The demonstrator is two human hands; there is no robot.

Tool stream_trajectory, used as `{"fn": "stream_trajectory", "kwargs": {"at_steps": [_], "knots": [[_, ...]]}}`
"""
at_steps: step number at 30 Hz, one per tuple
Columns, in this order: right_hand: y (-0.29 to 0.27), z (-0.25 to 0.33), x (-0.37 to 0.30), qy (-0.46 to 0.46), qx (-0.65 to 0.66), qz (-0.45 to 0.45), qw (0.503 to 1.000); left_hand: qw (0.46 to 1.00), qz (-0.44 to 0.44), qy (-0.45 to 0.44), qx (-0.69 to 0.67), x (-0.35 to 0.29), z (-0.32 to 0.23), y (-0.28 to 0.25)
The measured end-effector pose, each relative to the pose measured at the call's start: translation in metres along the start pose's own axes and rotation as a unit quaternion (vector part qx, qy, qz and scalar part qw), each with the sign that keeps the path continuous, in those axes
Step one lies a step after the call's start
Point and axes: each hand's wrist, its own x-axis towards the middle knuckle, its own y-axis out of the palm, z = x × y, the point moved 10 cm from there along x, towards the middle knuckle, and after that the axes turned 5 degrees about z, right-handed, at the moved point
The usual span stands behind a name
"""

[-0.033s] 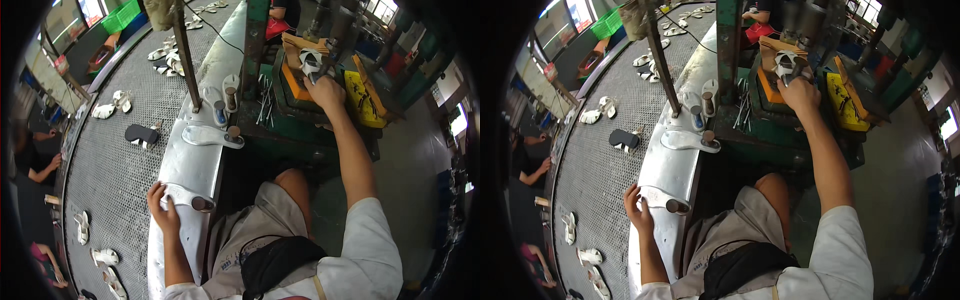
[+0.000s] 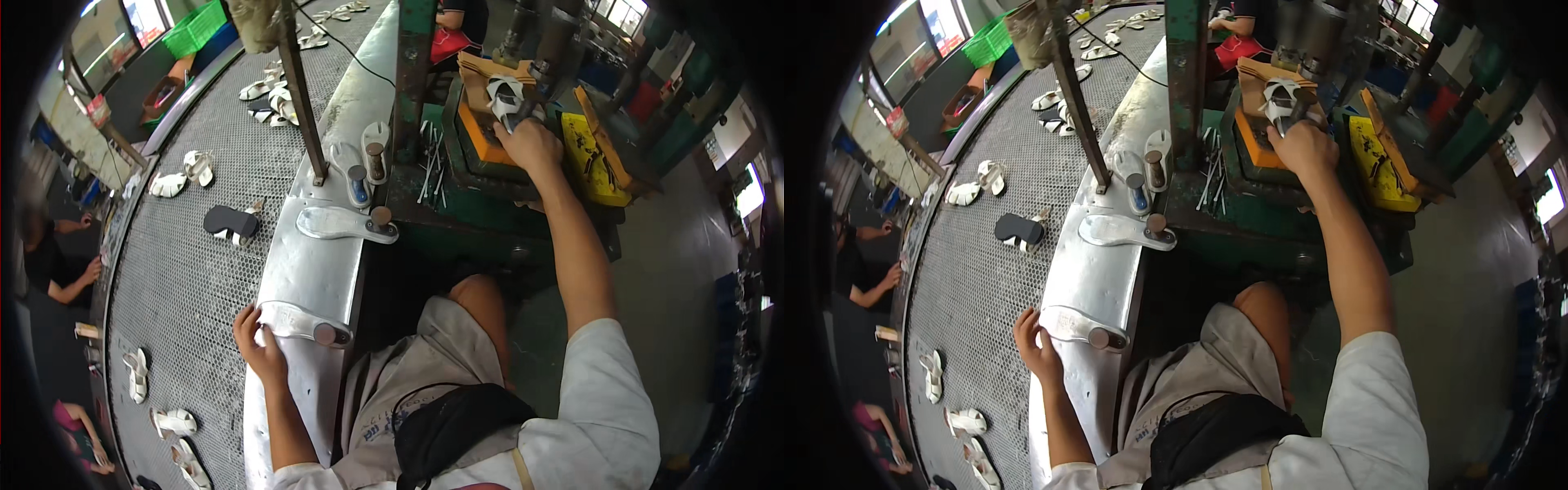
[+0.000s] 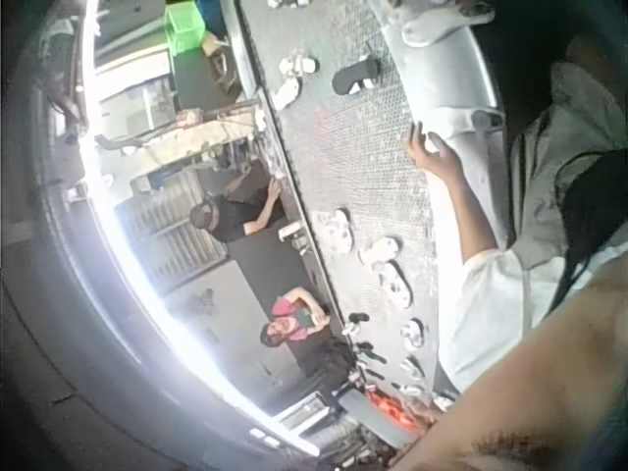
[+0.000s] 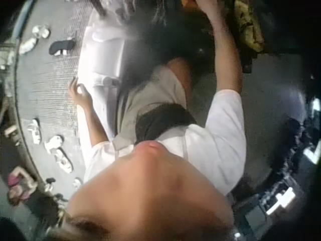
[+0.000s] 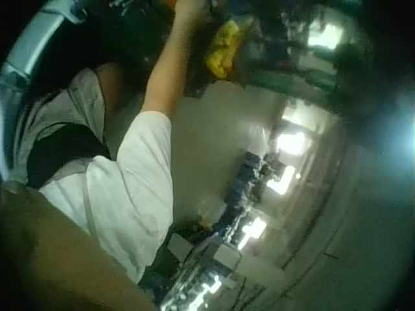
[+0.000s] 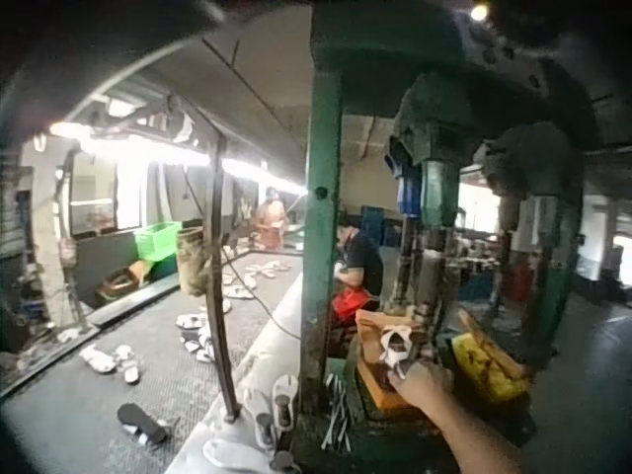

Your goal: Assembling sandal components using a press machine.

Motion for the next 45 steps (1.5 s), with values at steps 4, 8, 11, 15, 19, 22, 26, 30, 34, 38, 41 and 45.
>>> {"fn": "stream_trajectory", "kwargs": {"at_steps": [4,8,11,15,19,22,26,30,34,38,41,45], "knots": [[0.013,-0.007,0.016,-0.013,0.000,0.004,1.000,0.984,-0.072,-0.140,0.082,-0.049,0.110,-0.049],[0.001,0.008,0.017,-0.012,-0.003,0.032,0.999,0.982,-0.071,-0.090,0.147,-0.056,0.111,-0.043],[0.005,-0.004,0.023,-0.002,-0.007,0.029,1.000,0.969,-0.022,-0.069,0.235,-0.036,0.089,-0.015],[0.003,-0.004,0.014,-0.006,-0.004,0.040,0.999,0.969,-0.009,-0.065,0.240,-0.047,0.090,-0.018],[-0.014,-0.001,-0.014,-0.011,-0.057,0.076,0.995,0.977,-0.014,-0.051,0.209,-0.058,0.093,-0.019],[-0.038,-0.012,-0.059,0.006,-0.067,0.040,0.997,0.979,-0.011,-0.085,0.183,-0.083,0.088,-0.017],[-0.060,0.026,-0.108,-0.164,0.050,-0.241,0.955,0.994,-0.038,-0.090,0.059,-0.077,0.121,-0.051],[-0.017,-0.049,-0.066,-0.117,-0.019,-0.147,0.982,0.984,-0.120,-0.074,0.114,-0.065,0.157,-0.158],[-0.023,-0.142,-0.019,-0.181,0.032,-0.218,0.959,0.962,-0.208,-0.144,0.099,-0.048,0.232,-0.221],[-0.001,-0.107,-0.009,-0.199,0.087,-0.246,0.945,0.922,-0.282,-0.176,0.200,-0.044,0.298,-0.333],[-0.014,-0.106,-0.009,-0.141,0.057,-0.266,0.952,0.866,-0.362,-0.231,0.255,-0.031,0.357,-0.389],[-0.006,-0.120,-0.005,-0.083,-0.016,-0.279,0.957,0.812,-0.343,-0.402,0.248,-0.018,0.446,-0.454]]}}
